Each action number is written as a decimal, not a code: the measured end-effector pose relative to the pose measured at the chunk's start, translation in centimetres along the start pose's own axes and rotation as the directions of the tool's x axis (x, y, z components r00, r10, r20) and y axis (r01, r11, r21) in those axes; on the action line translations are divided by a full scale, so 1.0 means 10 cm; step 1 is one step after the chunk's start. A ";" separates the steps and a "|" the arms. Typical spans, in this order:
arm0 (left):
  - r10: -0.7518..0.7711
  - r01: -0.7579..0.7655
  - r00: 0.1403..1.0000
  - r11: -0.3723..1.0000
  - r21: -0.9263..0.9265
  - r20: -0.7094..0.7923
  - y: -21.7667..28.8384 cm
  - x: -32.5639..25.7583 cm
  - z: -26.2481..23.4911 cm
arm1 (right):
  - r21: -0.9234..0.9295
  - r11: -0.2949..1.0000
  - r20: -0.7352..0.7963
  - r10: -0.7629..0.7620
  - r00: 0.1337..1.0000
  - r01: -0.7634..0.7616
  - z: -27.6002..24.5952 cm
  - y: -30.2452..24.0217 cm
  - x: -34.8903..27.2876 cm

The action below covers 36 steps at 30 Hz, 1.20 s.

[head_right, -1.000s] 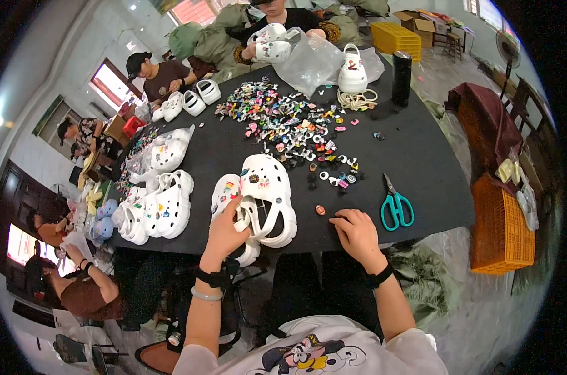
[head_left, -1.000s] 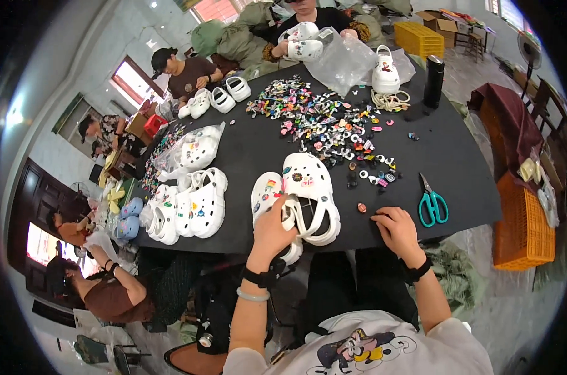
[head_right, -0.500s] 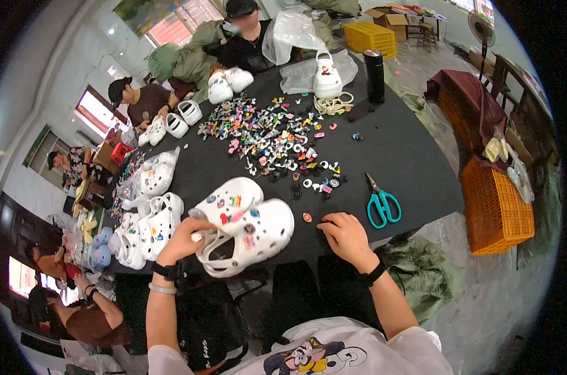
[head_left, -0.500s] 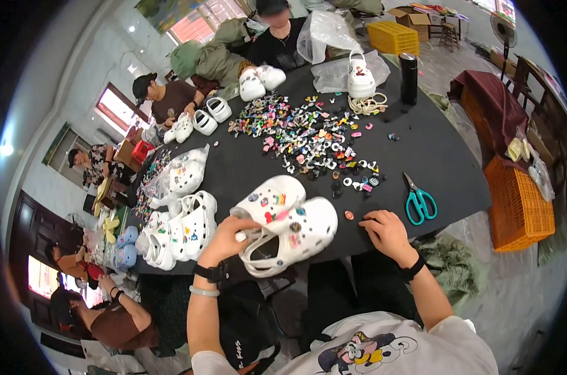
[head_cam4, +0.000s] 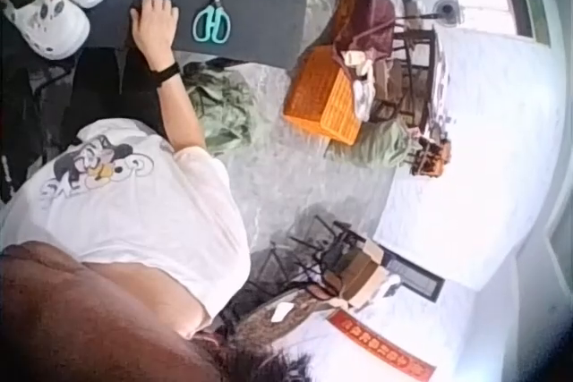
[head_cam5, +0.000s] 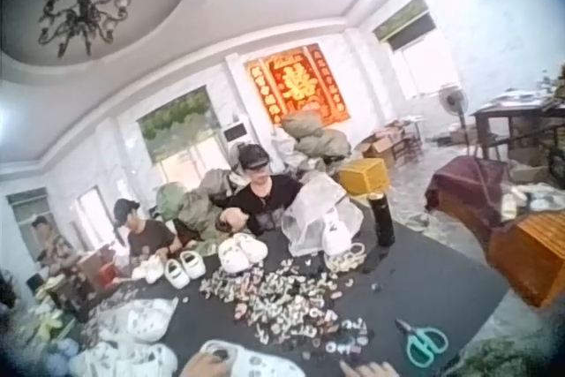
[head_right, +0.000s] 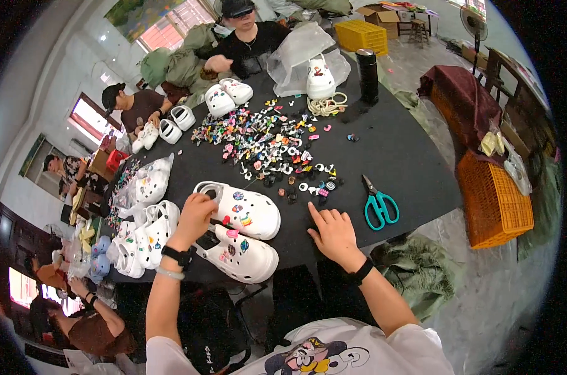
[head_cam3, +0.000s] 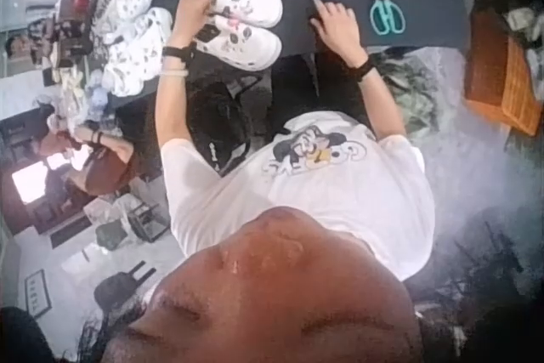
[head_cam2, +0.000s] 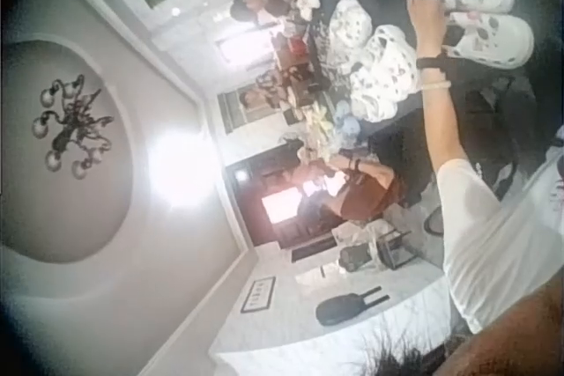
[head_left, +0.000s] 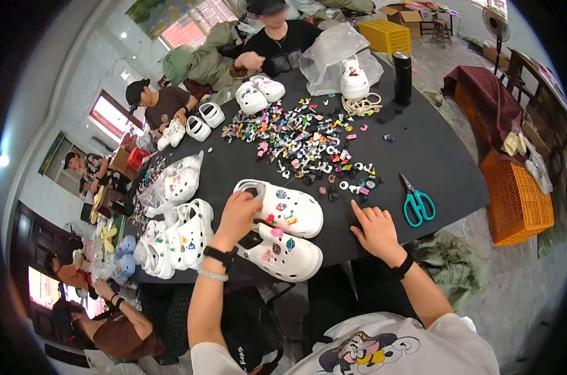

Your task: Decorate white foam clogs by inserting small plastic charms into the ventilation holes.

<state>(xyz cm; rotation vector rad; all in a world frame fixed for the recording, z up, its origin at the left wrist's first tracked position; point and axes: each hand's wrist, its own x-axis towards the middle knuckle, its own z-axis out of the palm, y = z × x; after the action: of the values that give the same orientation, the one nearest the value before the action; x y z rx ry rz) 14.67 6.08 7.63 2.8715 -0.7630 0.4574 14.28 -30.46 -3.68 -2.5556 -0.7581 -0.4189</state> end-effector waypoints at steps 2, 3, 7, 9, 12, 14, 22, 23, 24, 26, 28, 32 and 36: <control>-0.017 0.017 0.999 1.000 0.005 -0.033 0.00 0.08 0.02 | 0.044 0.999 -0.048 -0.001 0.999 0.003 0.00 0.02 0.00; -0.027 0.027 0.999 1.000 0.000 -0.030 -0.02 0.07 0.00 | 0.046 0.999 -0.037 -0.005 0.999 0.007 -0.01 0.02 0.00; -0.016 0.013 0.984 1.000 -0.017 -0.178 0.09 -0.18 -0.08 | 0.103 0.994 -0.079 -0.025 0.997 0.033 -0.01 0.03 0.03; -0.253 0.237 0.917 0.967 -0.091 -0.307 0.37 -0.39 -0.16 | 0.103 0.994 -0.081 -0.024 0.996 0.033 0.01 0.03 0.02; -0.449 0.394 0.833 0.892 -0.224 -0.324 0.78 -0.76 -0.16 | 0.088 0.996 -0.055 -0.023 0.998 0.028 0.02 0.02 0.05; -0.538 0.474 0.766 0.842 -0.257 -0.352 1.00 -1.00 -0.03 | 0.193 0.981 -0.016 -0.003 1.000 0.006 0.03 0.01 0.10; -0.920 0.248 0.367 -0.047 -0.968 0.139 1.71 -1.21 0.74 | 0.590 0.807 0.046 -0.081 0.996 0.038 0.31 -0.45 0.78; -0.913 0.289 0.389 -0.001 -0.957 0.119 1.77 -1.18 0.80 | 0.585 0.810 0.041 -0.082 0.996 0.043 0.41 -0.44 0.85; -0.902 0.292 0.428 0.083 -0.953 0.053 1.82 -1.14 0.84 | 0.653 0.757 0.136 -0.084 0.987 -0.025 0.44 -0.50 0.93; -0.885 0.286 0.465 0.167 -0.944 -0.016 1.85 -1.09 0.92 | 0.617 0.786 0.231 -0.150 0.961 -0.026 0.43 -0.51 0.98; -0.819 0.300 0.548 0.381 -0.874 -0.170 1.82 -1.06 1.01 | 0.651 0.758 0.233 -0.158 0.960 -0.033 0.28 -0.53 0.98; -0.786 0.443 0.589 0.507 -0.739 -0.186 1.71 -1.12 0.92 | 0.555 0.826 0.222 -0.028 0.975 -0.103 0.22 -0.62 0.83; -0.809 0.481 0.584 0.409 -0.775 -0.065 1.61 -1.23 0.64 | 0.445 0.887 0.185 0.046 0.982 -0.126 -0.02 -0.62 0.51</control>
<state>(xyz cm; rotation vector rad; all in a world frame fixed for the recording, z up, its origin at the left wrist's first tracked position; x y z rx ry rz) -1.97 -3.43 -1.55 1.9478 0.3196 0.5117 14.75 -23.63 0.58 -2.1827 -0.6996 0.0137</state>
